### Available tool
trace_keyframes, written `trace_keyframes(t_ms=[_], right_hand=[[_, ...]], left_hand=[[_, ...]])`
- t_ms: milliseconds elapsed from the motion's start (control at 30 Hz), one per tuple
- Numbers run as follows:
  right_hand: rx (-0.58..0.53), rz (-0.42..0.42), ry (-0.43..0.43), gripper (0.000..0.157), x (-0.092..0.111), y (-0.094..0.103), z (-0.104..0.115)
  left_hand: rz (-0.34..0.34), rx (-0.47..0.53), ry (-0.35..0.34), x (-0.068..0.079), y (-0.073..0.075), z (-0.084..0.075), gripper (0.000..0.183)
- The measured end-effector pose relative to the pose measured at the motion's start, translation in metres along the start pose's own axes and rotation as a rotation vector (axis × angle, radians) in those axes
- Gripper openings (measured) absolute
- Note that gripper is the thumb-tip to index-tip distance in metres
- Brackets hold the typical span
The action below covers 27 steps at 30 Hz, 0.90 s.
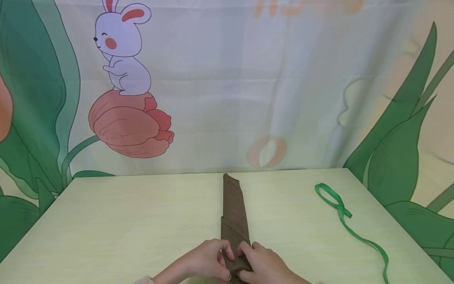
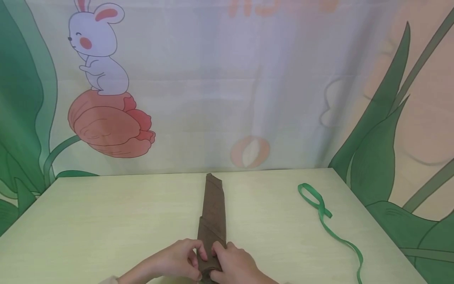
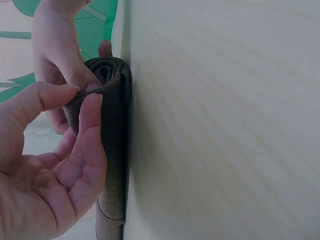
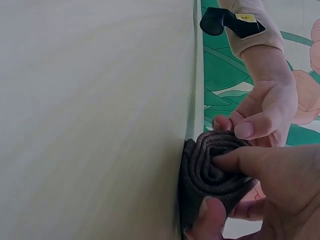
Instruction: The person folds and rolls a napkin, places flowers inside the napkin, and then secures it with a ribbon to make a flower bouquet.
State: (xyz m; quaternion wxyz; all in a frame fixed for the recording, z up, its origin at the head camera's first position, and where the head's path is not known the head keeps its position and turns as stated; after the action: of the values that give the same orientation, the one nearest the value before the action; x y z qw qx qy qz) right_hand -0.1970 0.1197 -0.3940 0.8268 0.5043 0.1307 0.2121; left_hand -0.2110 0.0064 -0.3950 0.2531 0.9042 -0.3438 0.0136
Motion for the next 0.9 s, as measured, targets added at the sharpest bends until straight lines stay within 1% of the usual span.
trace_keyframes(t_ms=[67,200,333,433,500,567,600,667,767,833,900], right_hand=[[-0.014,0.017,0.006,0.031,0.000,0.000,0.000],[-0.042,0.041,0.009,0.039,0.000,0.000,-0.001],[0.005,0.009,0.022,0.036,-0.001,0.000,0.002],[0.075,-0.013,0.021,0.029,-0.003,-0.002,0.004],[0.103,-0.010,0.017,0.026,-0.005,-0.003,0.005],[0.099,-0.003,0.022,0.027,-0.006,-0.003,0.005],[0.076,0.005,0.024,0.028,-0.006,-0.003,0.004],[-0.022,0.043,0.033,0.031,-0.006,-0.003,0.002],[-0.221,0.122,0.044,0.035,-0.004,-0.002,-0.004],[-0.354,0.179,0.057,0.033,-0.003,-0.002,-0.007],[-0.441,0.213,0.085,0.031,-0.002,-0.002,-0.007]], left_hand=[[0.005,0.014,0.001,0.000,0.000,0.001,0.026],[0.015,0.040,0.004,0.000,0.000,0.003,0.027],[0.010,0.043,0.002,0.000,0.001,0.003,0.026],[0.004,0.043,0.002,0.000,0.001,0.003,0.025],[0.002,0.045,0.004,0.000,0.001,0.002,0.025],[0.001,0.039,0.008,0.001,0.001,0.003,0.025],[0.005,0.038,0.012,0.001,0.002,0.004,0.026],[0.017,0.038,0.009,0.002,0.002,0.005,0.026],[0.049,0.047,0.012,0.005,0.004,0.009,0.022],[0.076,0.073,0.013,0.007,0.006,0.010,0.016],[0.091,0.083,0.014,0.008,0.007,0.011,0.010]])
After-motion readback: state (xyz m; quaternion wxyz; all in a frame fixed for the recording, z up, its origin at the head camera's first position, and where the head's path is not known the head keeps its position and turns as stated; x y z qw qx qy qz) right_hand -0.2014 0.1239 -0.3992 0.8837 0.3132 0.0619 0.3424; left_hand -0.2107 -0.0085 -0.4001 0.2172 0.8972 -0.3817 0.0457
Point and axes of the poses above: each hand's wrist, its own x-axis away from the middle knuckle, its own y-axis out of the back of the hand, z = x × y, the point moved 7 cm from there along -x, towards the middle knuckle, and after that the axes turned 1 degree about -z, right-handed, at the moved point
